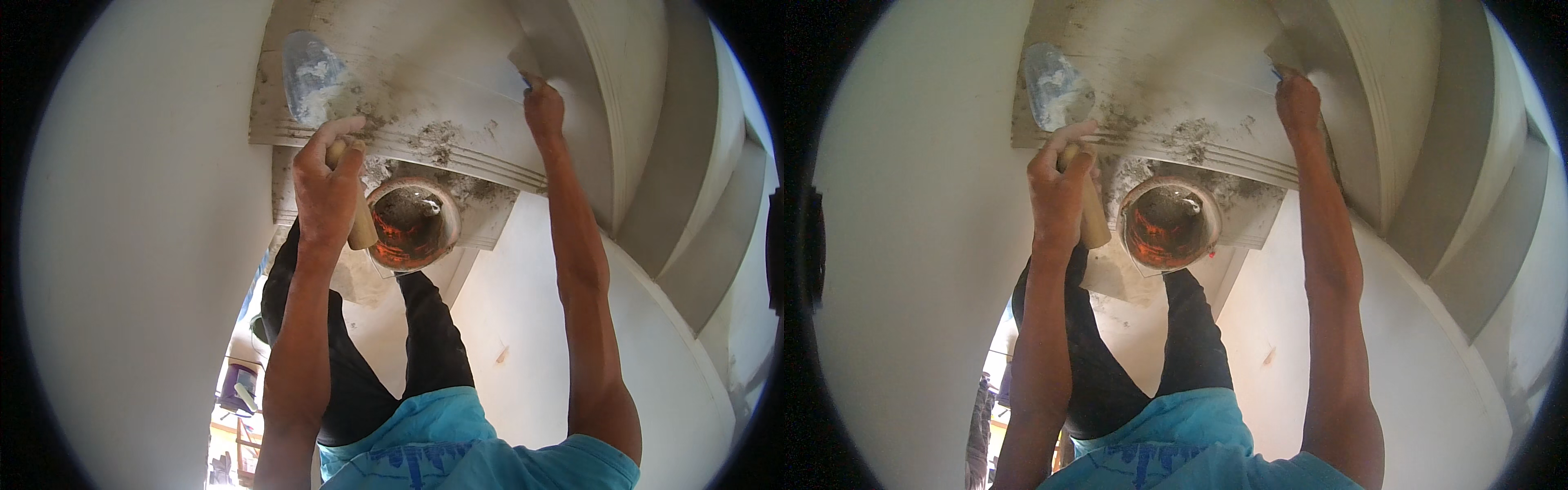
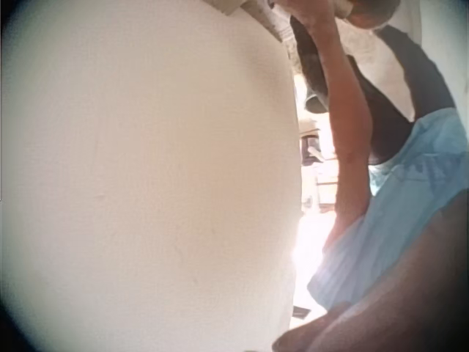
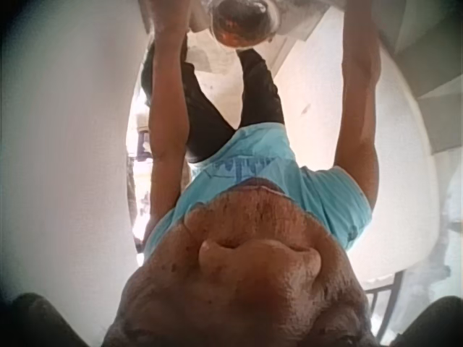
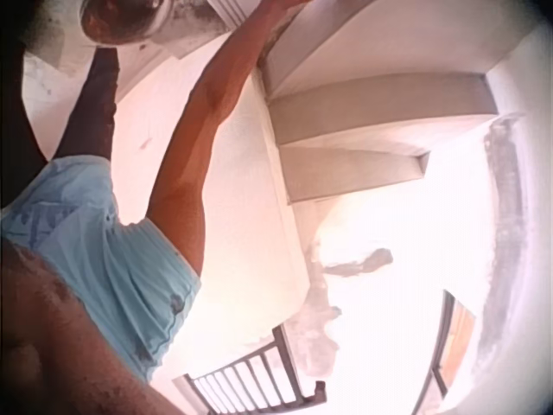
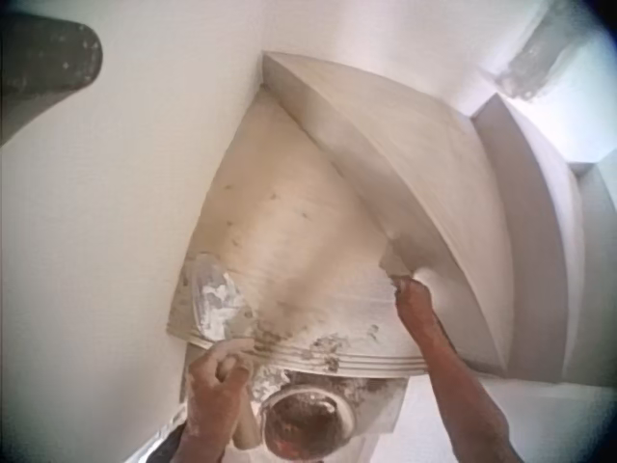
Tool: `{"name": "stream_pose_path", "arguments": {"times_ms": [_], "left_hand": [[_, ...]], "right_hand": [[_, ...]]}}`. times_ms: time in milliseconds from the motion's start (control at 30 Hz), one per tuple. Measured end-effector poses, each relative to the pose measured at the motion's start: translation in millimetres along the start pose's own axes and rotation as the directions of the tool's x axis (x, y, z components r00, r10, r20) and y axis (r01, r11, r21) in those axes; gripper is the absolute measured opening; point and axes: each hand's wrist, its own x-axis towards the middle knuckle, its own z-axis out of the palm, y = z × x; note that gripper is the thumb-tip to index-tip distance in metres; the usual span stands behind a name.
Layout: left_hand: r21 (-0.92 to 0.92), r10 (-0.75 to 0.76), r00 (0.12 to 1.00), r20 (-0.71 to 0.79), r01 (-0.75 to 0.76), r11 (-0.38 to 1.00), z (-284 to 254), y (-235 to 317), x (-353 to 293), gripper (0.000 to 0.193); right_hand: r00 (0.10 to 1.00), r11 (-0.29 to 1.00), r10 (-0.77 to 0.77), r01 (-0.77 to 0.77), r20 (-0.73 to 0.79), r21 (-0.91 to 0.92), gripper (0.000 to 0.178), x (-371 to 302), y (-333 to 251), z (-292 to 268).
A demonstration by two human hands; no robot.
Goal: The person carries a bucket up a spiral staircase and then uses a trowel and a smaller hand tool to scoop and apply plaster to the curved underside of the stair structure. The person repeatedly scoops material and smooths it onto the surface.
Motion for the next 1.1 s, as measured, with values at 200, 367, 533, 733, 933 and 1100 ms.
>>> {"name": "stream_pose_path", "arguments": {"times_ms": [200,367,533,733,933,1100], "left_hand": [[-0.027,-0.038,0.998,-0.046,0.037,0.999,-4.5,-1.2,-1.9,0.031],[0.039,-0.023,1.0,-0.017,0.024,0.999,-2.5,-2.6,-5.8,0.031],[0.03,-0.007,1.0,0.016,0.006,1.0,3.9,-5.6,-13.5,0.032],[0.031,-0.018,1.0,-0.005,0.018,0.999,-0.8,-7.8,-14.7,0.032],[0.027,-0.017,1.0,0.024,0.016,0.999,5.5,-10.3,-20.3,0.032],[0.007,-0.06,0.998,-0.036,0.06,0.998,6.4,-7.0,-22.7,0.031]], "right_hand": [[0.968,0.986,-0.116,0.086,0.222,0.143,0.042,-122.6,-41.4,14.5],[0.998,0.993,0.043,-0.048,0.045,0.107,0.043,-102.7,8.3,-15.6],[0.94,0.949,0.314,-0.307,0.138,-0.069,0.041,-74.8,49.3,-10.0],[0.987,0.973,0.008,-0.045,0.163,0.226,0.043,-117.6,59.5,-22.2],[0.951,0.971,0.232,-0.238,0.204,0.003,0.043,-82.9,74.4,-22.2],[0.974,0.974,-0.103,0.058,0.201,0.217,0.048,-95.4,53.7,-26.4]]}}
